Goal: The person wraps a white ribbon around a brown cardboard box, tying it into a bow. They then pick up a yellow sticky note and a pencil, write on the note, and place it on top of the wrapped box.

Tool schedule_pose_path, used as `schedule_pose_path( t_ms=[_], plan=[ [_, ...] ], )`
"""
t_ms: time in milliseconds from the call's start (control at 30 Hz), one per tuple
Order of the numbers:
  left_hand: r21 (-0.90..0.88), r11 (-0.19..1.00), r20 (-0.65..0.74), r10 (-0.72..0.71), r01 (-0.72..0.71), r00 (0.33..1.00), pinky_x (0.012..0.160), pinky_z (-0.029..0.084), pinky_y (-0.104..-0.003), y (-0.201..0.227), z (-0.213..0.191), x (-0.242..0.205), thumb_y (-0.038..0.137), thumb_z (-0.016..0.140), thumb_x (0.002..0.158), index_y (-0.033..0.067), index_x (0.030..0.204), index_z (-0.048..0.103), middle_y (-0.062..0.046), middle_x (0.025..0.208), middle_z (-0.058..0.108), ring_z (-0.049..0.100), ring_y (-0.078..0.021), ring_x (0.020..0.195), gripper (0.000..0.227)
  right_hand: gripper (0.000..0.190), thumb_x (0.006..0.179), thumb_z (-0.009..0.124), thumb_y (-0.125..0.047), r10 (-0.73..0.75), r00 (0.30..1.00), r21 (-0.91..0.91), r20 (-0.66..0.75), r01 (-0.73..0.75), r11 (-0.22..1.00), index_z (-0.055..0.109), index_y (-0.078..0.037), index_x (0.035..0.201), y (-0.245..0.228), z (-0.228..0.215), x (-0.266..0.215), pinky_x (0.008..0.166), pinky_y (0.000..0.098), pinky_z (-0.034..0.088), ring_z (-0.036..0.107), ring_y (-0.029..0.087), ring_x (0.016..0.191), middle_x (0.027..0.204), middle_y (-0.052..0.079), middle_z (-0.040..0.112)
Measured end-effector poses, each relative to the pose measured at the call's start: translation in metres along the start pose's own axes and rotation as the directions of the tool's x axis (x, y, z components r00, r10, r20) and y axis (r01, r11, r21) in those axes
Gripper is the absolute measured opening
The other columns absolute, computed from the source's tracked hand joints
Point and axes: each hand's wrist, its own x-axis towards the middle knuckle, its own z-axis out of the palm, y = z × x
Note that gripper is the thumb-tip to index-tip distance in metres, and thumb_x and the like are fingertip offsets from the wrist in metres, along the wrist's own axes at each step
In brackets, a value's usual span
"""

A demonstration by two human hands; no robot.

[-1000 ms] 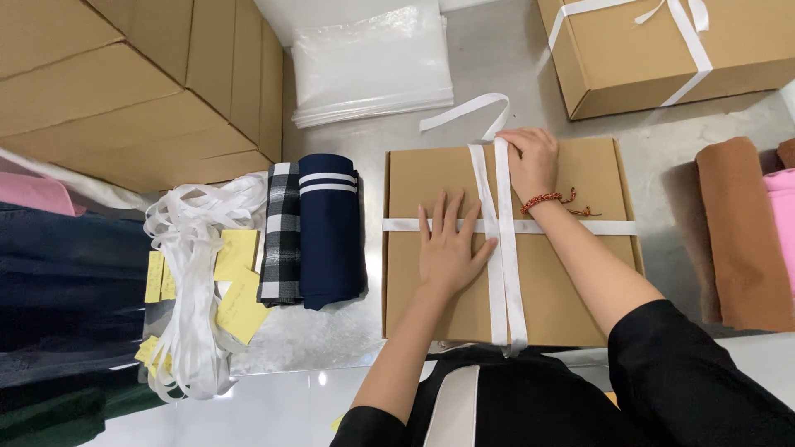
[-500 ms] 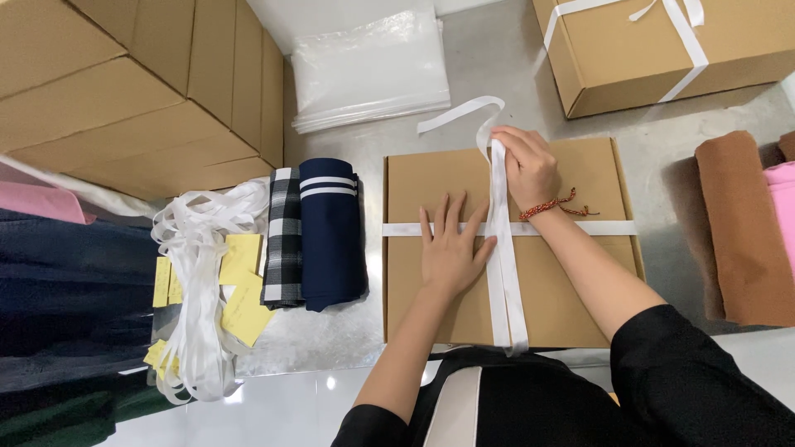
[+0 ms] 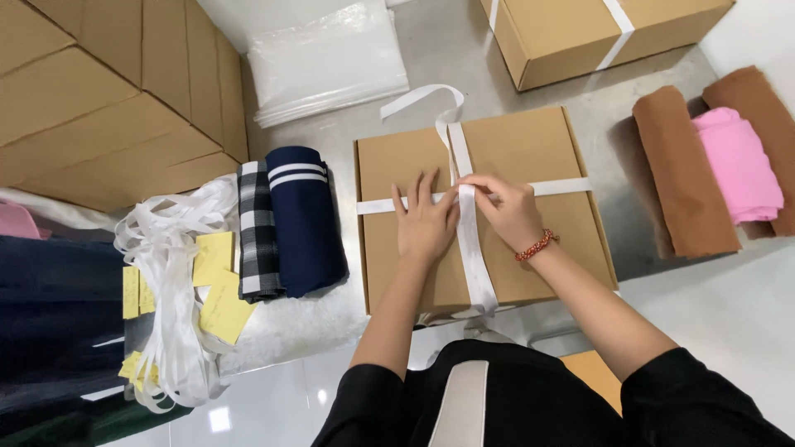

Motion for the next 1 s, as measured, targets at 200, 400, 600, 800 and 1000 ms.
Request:
schedule_pose_path(
  t_ms=[200, 400, 600, 800, 1000],
  plan=[
    [0.008, 1.000, -0.027, 0.000, 0.001, 1.000, 0.129, 0.014, -0.069, 0.000, 0.007, -0.001, 0.055, 0.052, 0.107, 0.0509, 0.146, 0.057, -0.001, 0.164, 0.041, 0.027, -0.0269, 0.160, 0.040, 0.025, 0.096, 0.072, 0.001, 0.077, 0.990, -0.001, 0.119, -0.077, 0.997, 0.081, -0.016, 0.112, -0.020, -0.029, -0.072, 0.083, 0.0369, 0.061, 0.079, 0.025, 0.092, 0.100, 0.003, 0.084],
    [0.013, 1.000, 0.000, 0.011, -0.011, 1.000, 0.131, 0.009, -0.067, -0.003, 0.013, 0.002, 0.055, 0.045, 0.111, 0.0464, 0.156, 0.049, 0.001, 0.170, 0.037, 0.023, -0.0251, 0.162, 0.046, 0.032, 0.092, 0.064, 0.005, 0.163, 0.969, -0.063, 0.184, -0.154, 0.986, 0.083, -0.017, 0.104, -0.026, -0.044, -0.106, 0.082, 0.0368, 0.060, 0.076, 0.024, 0.087, 0.090, 0.002, 0.082],
    [0.016, 1.000, 0.061, 0.018, -0.019, 0.998, 0.132, 0.006, -0.064, -0.006, 0.016, 0.005, 0.055, 0.036, 0.114, 0.0333, 0.168, 0.033, 0.004, 0.175, 0.032, 0.015, -0.0218, 0.165, 0.058, 0.036, 0.096, 0.058, 0.006, 0.346, 0.920, 0.058, 0.186, -0.362, 0.931, 0.081, -0.013, 0.117, -0.020, -0.037, -0.072, 0.082, 0.0325, 0.062, 0.076, 0.019, 0.094, 0.106, 0.007, 0.083],
    [-0.045, 0.997, -0.044, 0.065, -0.067, 0.997, 0.132, 0.017, -0.060, -0.004, 0.009, 0.000, 0.049, 0.047, 0.112, 0.0231, 0.172, 0.022, 0.002, 0.178, 0.024, 0.017, -0.0226, 0.165, 0.069, 0.040, 0.101, 0.058, -0.002, 0.537, 0.800, 0.337, 0.266, -0.599, 0.726, 0.063, 0.000, 0.140, 0.016, 0.003, 0.002, 0.096, 0.0360, 0.062, 0.072, 0.029, 0.117, 0.134, 0.025, 0.069],
    [-0.058, 0.993, -0.097, 0.094, -0.100, 0.991, 0.130, 0.023, -0.056, -0.002, 0.005, -0.002, 0.045, 0.052, 0.110, 0.0225, 0.171, 0.023, 0.003, 0.178, 0.025, 0.017, -0.0219, 0.165, 0.071, 0.050, 0.108, 0.064, -0.037, 0.630, 0.561, 0.412, 0.537, -0.826, 0.384, 0.048, -0.018, 0.152, 0.058, 0.045, 0.062, 0.090, 0.0338, 0.065, 0.074, 0.022, 0.104, 0.121, 0.014, 0.070]
  ],
)
